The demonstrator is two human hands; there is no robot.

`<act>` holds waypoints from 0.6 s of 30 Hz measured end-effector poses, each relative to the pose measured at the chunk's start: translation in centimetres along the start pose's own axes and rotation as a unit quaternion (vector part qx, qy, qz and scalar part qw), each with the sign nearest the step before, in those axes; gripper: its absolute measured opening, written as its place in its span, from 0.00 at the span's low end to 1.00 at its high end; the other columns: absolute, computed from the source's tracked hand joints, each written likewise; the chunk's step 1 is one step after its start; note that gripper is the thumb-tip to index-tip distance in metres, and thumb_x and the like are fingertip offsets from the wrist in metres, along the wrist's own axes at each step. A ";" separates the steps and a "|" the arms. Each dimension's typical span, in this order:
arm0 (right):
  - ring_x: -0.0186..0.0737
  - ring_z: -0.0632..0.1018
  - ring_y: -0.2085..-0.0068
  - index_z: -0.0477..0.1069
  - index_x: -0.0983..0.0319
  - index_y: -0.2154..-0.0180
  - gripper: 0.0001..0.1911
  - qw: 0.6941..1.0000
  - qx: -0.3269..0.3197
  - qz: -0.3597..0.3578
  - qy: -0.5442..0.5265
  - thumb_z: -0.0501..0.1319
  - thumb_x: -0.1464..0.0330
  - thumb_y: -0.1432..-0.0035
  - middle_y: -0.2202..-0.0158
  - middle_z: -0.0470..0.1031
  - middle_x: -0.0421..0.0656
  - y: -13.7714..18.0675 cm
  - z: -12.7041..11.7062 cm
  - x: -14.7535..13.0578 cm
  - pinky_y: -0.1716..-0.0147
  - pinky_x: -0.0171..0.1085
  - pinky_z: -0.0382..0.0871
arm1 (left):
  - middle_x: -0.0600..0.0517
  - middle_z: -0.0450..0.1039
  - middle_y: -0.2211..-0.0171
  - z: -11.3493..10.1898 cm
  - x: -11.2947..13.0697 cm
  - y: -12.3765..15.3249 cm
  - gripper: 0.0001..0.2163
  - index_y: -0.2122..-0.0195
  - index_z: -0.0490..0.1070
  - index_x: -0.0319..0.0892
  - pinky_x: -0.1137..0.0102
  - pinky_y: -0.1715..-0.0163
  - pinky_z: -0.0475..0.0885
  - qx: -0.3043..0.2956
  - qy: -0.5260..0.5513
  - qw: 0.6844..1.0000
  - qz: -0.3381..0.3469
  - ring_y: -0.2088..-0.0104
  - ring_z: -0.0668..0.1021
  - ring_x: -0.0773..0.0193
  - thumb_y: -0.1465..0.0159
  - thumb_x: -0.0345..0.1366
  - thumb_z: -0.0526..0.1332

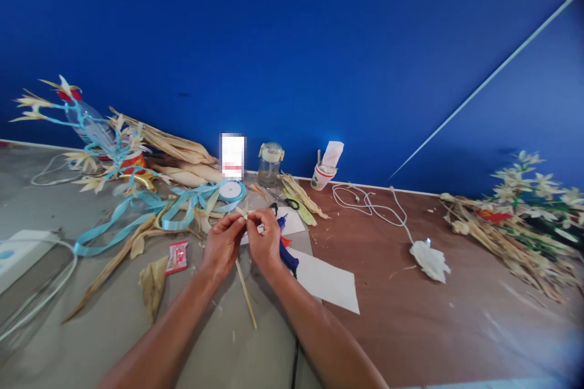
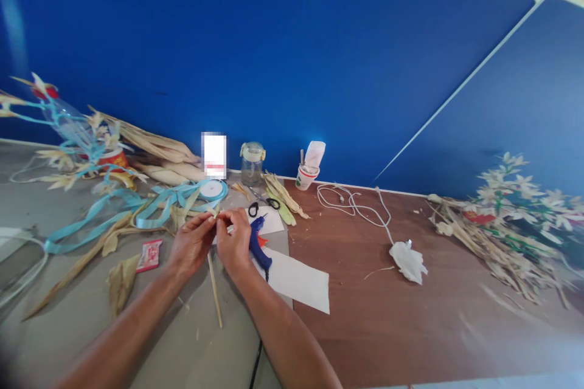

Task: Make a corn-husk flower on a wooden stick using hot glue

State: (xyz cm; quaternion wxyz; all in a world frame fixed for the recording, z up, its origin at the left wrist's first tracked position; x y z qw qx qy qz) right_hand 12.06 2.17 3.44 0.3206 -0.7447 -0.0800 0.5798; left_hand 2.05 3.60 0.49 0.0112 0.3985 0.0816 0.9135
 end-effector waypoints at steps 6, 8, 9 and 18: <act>0.39 0.73 0.62 0.72 0.62 0.66 0.10 0.998 -0.013 -0.067 0.001 0.53 0.76 0.45 0.67 0.71 0.45 0.5 0.1 -1.1 0.60 0.39 0.70 | 0.54 0.76 0.76 -0.7 0.1 -0.4 0.12 0.75 0.75 0.38 0.77 0.69 0.71 0.027 0.023 0.999 -0.001 0.74 0.76 0.71 0.62 0.30 0.73; 0.39 0.73 0.61 0.73 0.61 0.63 0.13 0.996 -0.028 -0.079 0.015 0.52 0.77 0.44 0.65 0.71 0.47 0.7 0.2 -1.3 0.59 0.39 0.70 | 0.54 0.76 0.76 -0.9 0.1 -0.6 0.13 0.75 0.75 0.39 0.77 0.69 0.71 0.035 0.023 0.999 -0.001 0.74 0.76 0.71 0.63 0.30 0.73; 0.39 0.73 0.60 0.73 0.61 0.61 0.14 0.996 -0.037 -0.084 0.023 0.51 0.77 0.44 0.64 0.71 0.47 0.8 0.3 -1.3 0.58 0.40 0.70 | 0.54 0.76 0.76 -0.9 0.1 -0.6 0.13 0.75 0.75 0.39 0.76 0.69 0.71 0.038 0.021 0.999 0.002 0.74 0.76 0.71 0.63 0.31 0.73; 0.41 0.73 0.58 0.74 0.62 0.57 0.18 0.993 -0.044 -0.098 0.047 0.51 0.78 0.44 0.62 0.71 0.49 1.1 0.2 -1.3 0.56 0.40 0.69 | 0.53 0.76 0.73 -1.5 0.4 -0.6 0.14 0.71 0.76 0.39 0.71 0.66 0.69 0.058 -0.106 0.990 0.077 0.70 0.75 0.66 0.59 0.38 0.72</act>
Point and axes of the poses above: each hand's wrist, its own y-axis away from the middle knuckle, its own z-axis out of the palm, x = y × z, the point moved 5 cm from there along -y, towards the middle knuckle
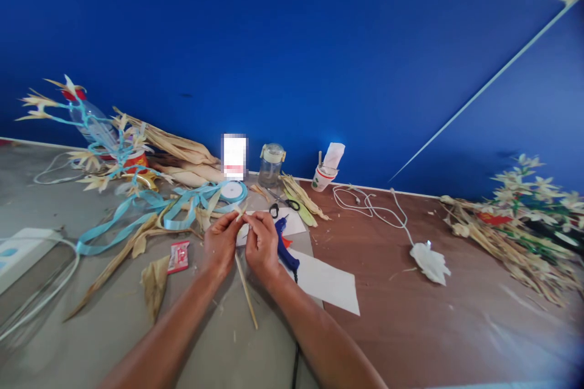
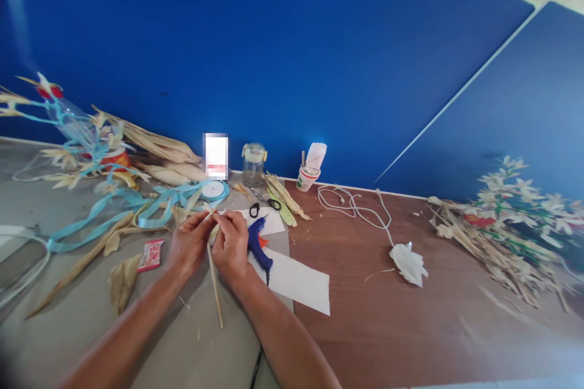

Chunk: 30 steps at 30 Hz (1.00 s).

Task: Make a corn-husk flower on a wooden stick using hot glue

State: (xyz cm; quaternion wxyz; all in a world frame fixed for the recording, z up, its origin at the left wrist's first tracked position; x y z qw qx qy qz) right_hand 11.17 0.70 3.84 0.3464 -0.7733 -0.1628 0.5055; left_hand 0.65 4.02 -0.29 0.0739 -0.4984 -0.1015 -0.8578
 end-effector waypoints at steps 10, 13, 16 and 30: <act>0.39 0.74 0.63 0.77 0.60 0.66 0.17 0.987 0.031 0.096 -0.125 0.50 0.77 0.45 0.67 0.72 0.44 -0.5 -0.5 0.7 0.61 0.39 0.69 | 0.53 0.75 0.75 -0.1 0.2 -0.1 0.13 0.71 0.76 0.39 0.71 0.68 0.68 -0.031 -0.036 0.998 0.030 0.72 0.75 0.65 0.55 0.41 0.70; 0.38 0.74 0.63 0.76 0.61 0.69 0.16 0.986 0.051 0.105 -0.119 0.50 0.78 0.45 0.69 0.72 0.43 -0.5 -0.6 0.8 0.60 0.39 0.68 | 0.52 0.75 0.76 -0.1 0.0 -0.2 0.13 0.71 0.75 0.39 0.70 0.68 0.69 -0.029 -0.026 0.999 0.027 0.72 0.75 0.64 0.54 0.41 0.70; 0.37 0.74 0.63 0.75 0.61 0.70 0.15 0.987 0.057 0.096 -0.117 0.50 0.78 0.46 0.69 0.72 0.43 -0.5 -0.7 0.7 0.60 0.38 0.68 | 0.53 0.74 0.76 0.1 0.0 -0.1 0.11 0.72 0.75 0.40 0.70 0.68 0.70 -0.034 -0.019 0.999 0.024 0.72 0.75 0.65 0.54 0.40 0.69; 0.38 0.74 0.62 0.74 0.61 0.69 0.14 0.987 0.048 0.107 -0.114 0.50 0.77 0.45 0.68 0.72 0.44 -0.4 -0.4 0.7 0.60 0.39 0.68 | 0.56 0.73 0.77 0.7 0.6 0.3 0.11 0.74 0.72 0.40 0.73 0.67 0.70 -0.036 0.050 0.998 -0.010 0.73 0.75 0.70 0.56 0.36 0.71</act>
Point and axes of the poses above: each hand's wrist, its own y-axis away from the middle knuckle, its own z-axis out of the palm, x = y × z, the point moved 5 cm from there along -y, towards the middle knuckle
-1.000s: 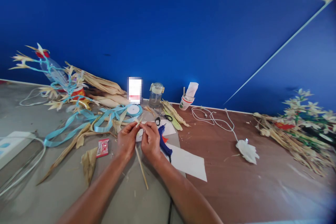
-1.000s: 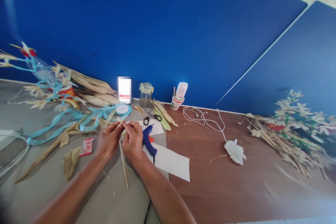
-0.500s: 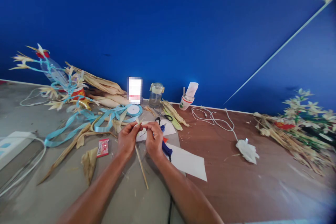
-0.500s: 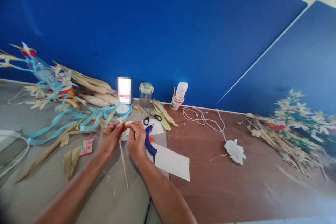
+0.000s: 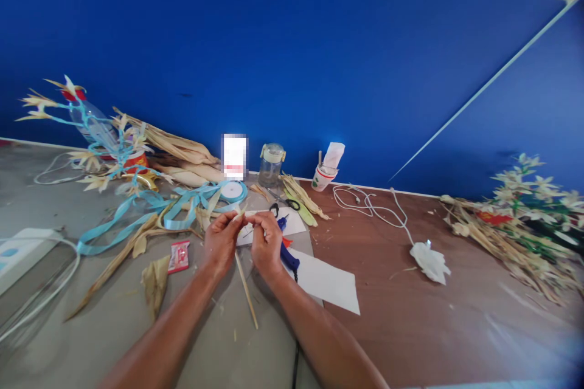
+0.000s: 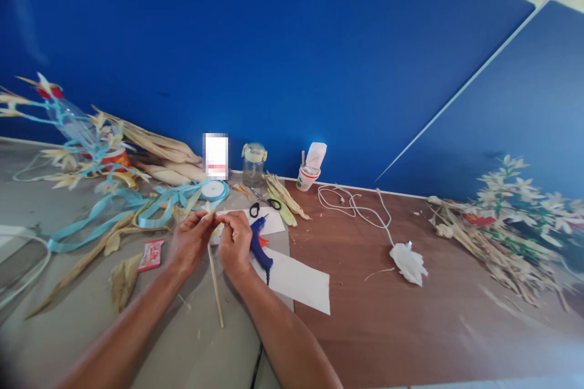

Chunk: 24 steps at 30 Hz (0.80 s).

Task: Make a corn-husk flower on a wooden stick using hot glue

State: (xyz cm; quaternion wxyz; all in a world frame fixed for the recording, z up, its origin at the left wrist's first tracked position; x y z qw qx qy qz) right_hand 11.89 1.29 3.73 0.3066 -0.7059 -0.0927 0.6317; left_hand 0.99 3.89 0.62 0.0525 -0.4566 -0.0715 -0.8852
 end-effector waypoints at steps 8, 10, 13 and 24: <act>0.38 0.74 0.62 0.73 0.61 0.69 0.13 1.000 -0.006 0.004 0.011 0.50 0.77 0.45 0.68 0.72 0.43 0.1 0.2 0.2 0.59 0.38 0.68 | 0.56 0.73 0.76 0.2 -0.1 0.0 0.12 0.73 0.72 0.39 0.73 0.66 0.70 -0.023 0.019 0.999 -0.022 0.72 0.76 0.69 0.56 0.35 0.71; 0.38 0.73 0.62 0.72 0.62 0.68 0.11 0.999 -0.016 0.010 0.028 0.51 0.76 0.45 0.67 0.72 0.43 0.1 0.3 0.3 0.60 0.38 0.68 | 0.56 0.72 0.76 0.2 0.0 0.1 0.12 0.73 0.72 0.39 0.74 0.68 0.70 -0.022 0.019 0.999 -0.022 0.73 0.75 0.70 0.57 0.35 0.71; 0.37 0.72 0.64 0.71 0.62 0.67 0.07 0.997 -0.036 0.029 0.067 0.55 0.74 0.47 0.67 0.72 0.43 0.1 0.7 0.7 0.63 0.36 0.67 | 0.57 0.71 0.77 0.2 0.4 0.1 0.12 0.73 0.72 0.39 0.76 0.72 0.68 -0.016 0.004 1.000 -0.011 0.76 0.73 0.72 0.57 0.35 0.71; 0.35 0.72 0.68 0.72 0.62 0.72 0.05 0.995 -0.031 0.092 -0.019 0.58 0.70 0.48 0.72 0.73 0.41 -0.2 0.7 1.9 0.67 0.34 0.67 | 0.55 0.73 0.75 0.3 0.2 0.1 0.10 0.73 0.75 0.40 0.75 0.68 0.68 -0.022 0.021 0.999 -0.015 0.73 0.74 0.70 0.57 0.35 0.71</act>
Point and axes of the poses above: each hand's wrist, its own y-axis away from the middle knuckle, its own z-axis out of the palm, x = y × z, the point moved 5 cm from there along -y, towards the middle knuckle
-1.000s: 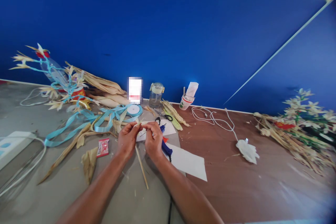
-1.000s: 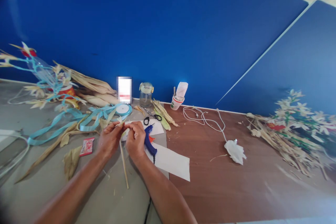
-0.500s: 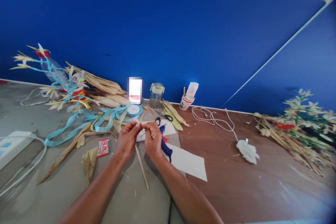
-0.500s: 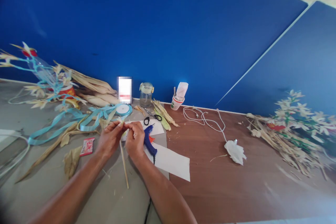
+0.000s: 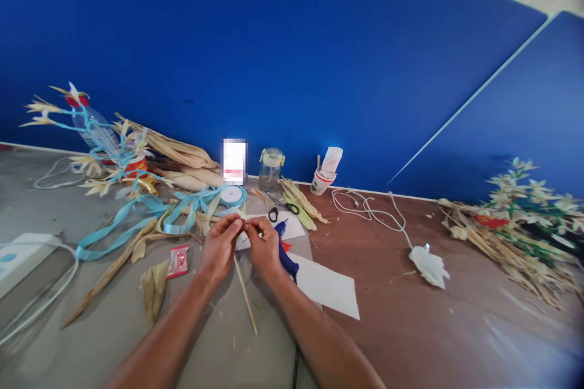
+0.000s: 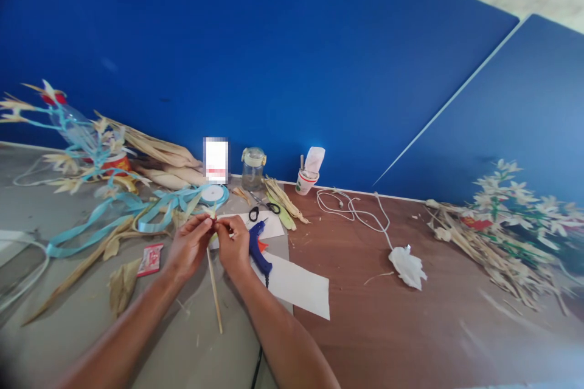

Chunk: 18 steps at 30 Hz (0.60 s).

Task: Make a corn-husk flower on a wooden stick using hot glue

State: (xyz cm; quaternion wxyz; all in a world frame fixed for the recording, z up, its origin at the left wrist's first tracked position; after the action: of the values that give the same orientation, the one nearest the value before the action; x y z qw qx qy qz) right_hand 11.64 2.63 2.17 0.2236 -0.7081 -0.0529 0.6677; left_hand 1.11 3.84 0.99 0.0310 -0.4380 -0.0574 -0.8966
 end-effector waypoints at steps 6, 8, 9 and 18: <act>0.35 0.73 0.70 0.73 0.62 0.73 0.04 0.984 -0.034 0.102 -0.142 0.61 0.68 0.52 0.73 0.75 0.40 -0.4 0.6 1.5 0.66 0.35 0.69 | 0.53 0.75 0.74 -0.3 -0.1 -0.4 0.08 0.73 0.77 0.40 0.72 0.65 0.69 -0.025 -0.016 1.000 0.008 0.71 0.74 0.68 0.54 0.35 0.70; 0.35 0.73 0.71 0.73 0.62 0.73 0.04 0.979 -0.037 0.123 -0.158 0.61 0.68 0.53 0.74 0.75 0.39 -0.3 0.8 1.8 0.66 0.36 0.69 | 0.53 0.75 0.74 -0.5 -0.1 -0.6 0.08 0.72 0.77 0.40 0.72 0.64 0.69 -0.038 -0.041 0.998 0.019 0.70 0.74 0.67 0.53 0.35 0.70; 0.35 0.73 0.70 0.73 0.62 0.73 0.04 0.978 -0.034 0.127 -0.161 0.62 0.69 0.53 0.74 0.75 0.39 -0.3 0.8 1.9 0.65 0.36 0.69 | 0.53 0.75 0.74 -0.7 -0.1 -0.7 0.08 0.72 0.77 0.40 0.72 0.64 0.68 -0.045 -0.056 0.997 0.025 0.70 0.74 0.67 0.53 0.35 0.69; 0.36 0.73 0.67 0.74 0.62 0.72 0.04 0.993 -0.017 0.076 -0.092 0.62 0.69 0.52 0.71 0.73 0.40 -0.3 0.3 1.3 0.65 0.36 0.67 | 0.53 0.71 0.73 -0.9 0.2 -1.0 0.06 0.74 0.75 0.41 0.71 0.63 0.68 -0.083 -0.165 0.977 0.105 0.68 0.72 0.65 0.49 0.37 0.67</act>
State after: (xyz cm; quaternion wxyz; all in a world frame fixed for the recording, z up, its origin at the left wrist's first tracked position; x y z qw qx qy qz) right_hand 11.51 3.47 1.08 0.1545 -0.6490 -0.0308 0.7443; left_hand 0.17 4.69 0.51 0.0784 -0.5841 0.0591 -0.8057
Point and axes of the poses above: each hand's wrist, its own y-axis away from the middle knuckle, its own z-axis out of the palm, x = y × z, the point moved 5 cm from there along -y, towards the middle knuckle
